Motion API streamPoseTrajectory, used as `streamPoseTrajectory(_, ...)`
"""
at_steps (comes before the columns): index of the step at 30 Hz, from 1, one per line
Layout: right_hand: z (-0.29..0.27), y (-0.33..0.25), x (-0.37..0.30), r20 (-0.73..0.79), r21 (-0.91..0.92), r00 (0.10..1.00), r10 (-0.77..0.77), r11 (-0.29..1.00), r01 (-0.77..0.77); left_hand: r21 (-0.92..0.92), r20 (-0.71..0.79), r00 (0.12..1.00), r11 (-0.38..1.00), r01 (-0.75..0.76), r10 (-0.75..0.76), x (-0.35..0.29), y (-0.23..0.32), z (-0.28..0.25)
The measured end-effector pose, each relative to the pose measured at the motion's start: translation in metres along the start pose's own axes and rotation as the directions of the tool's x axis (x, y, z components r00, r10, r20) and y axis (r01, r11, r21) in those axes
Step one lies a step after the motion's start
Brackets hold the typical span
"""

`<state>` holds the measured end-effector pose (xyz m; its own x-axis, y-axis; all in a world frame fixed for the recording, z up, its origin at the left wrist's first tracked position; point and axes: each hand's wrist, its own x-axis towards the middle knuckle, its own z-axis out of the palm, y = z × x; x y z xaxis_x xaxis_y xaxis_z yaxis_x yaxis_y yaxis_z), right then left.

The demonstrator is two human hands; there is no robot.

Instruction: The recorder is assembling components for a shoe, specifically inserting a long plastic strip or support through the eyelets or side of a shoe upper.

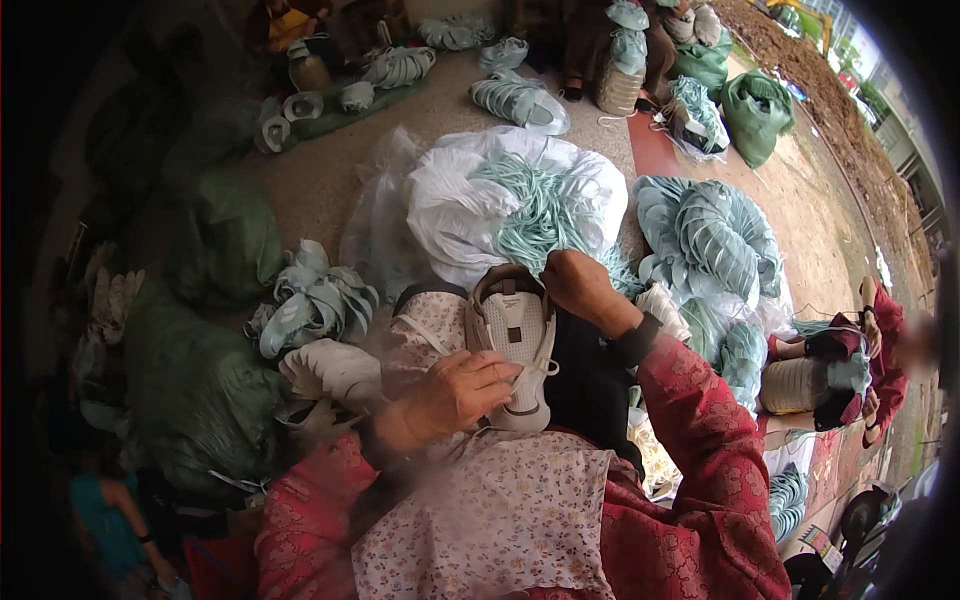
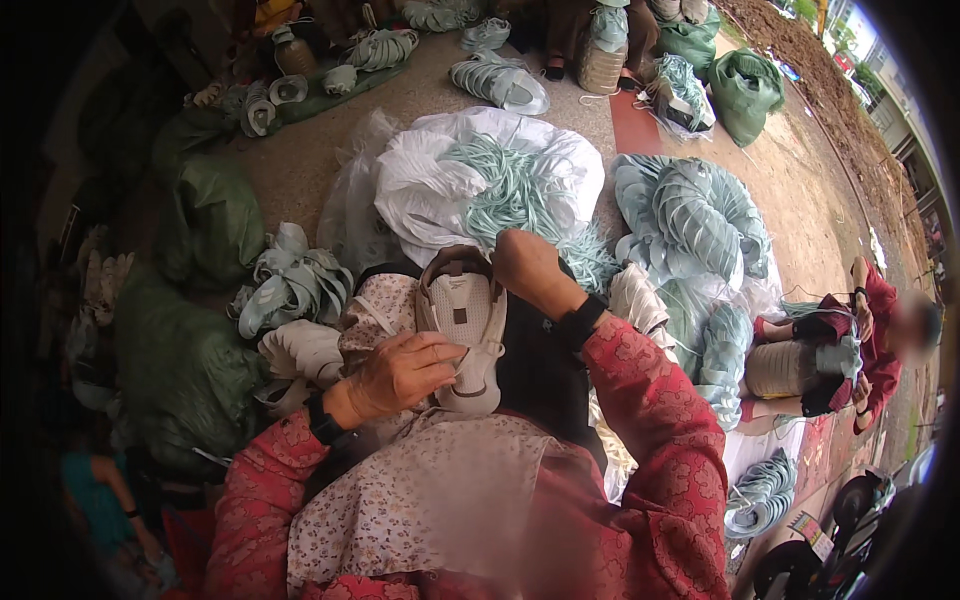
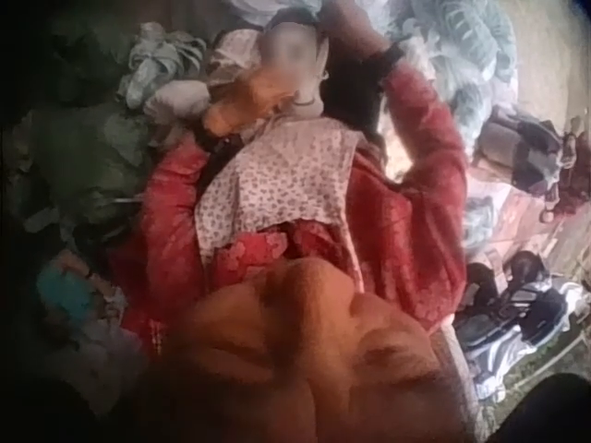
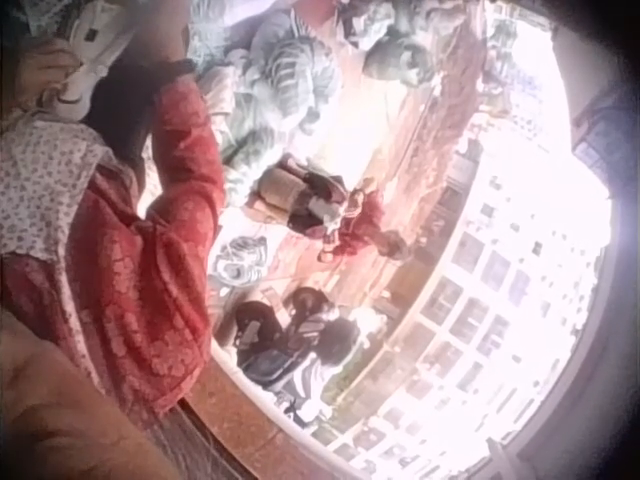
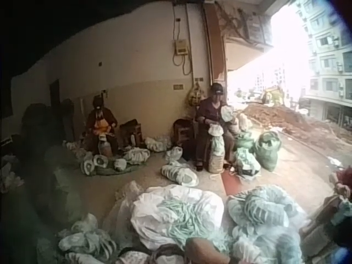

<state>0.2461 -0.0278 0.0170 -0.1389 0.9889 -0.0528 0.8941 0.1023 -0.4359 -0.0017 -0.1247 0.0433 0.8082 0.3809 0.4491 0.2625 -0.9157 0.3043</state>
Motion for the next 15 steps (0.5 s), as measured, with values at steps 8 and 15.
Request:
streamPoseTrajectory(8, -0.003, -0.017, 0.020, -0.292, 0.106, 0.956, -0.024, 0.993, 0.057, -0.042, 0.058, 0.997, 0.997, 0.058, -0.055, 0.002, -0.001, 0.002)
streamPoseTrajectory(15, 0.007, -0.011, 0.058, -0.357, 0.258, 0.932, 0.059, 0.965, 0.038, -0.225, 0.131, 0.977, 0.955, 0.195, -0.169, 0.009, -0.005, 0.003)
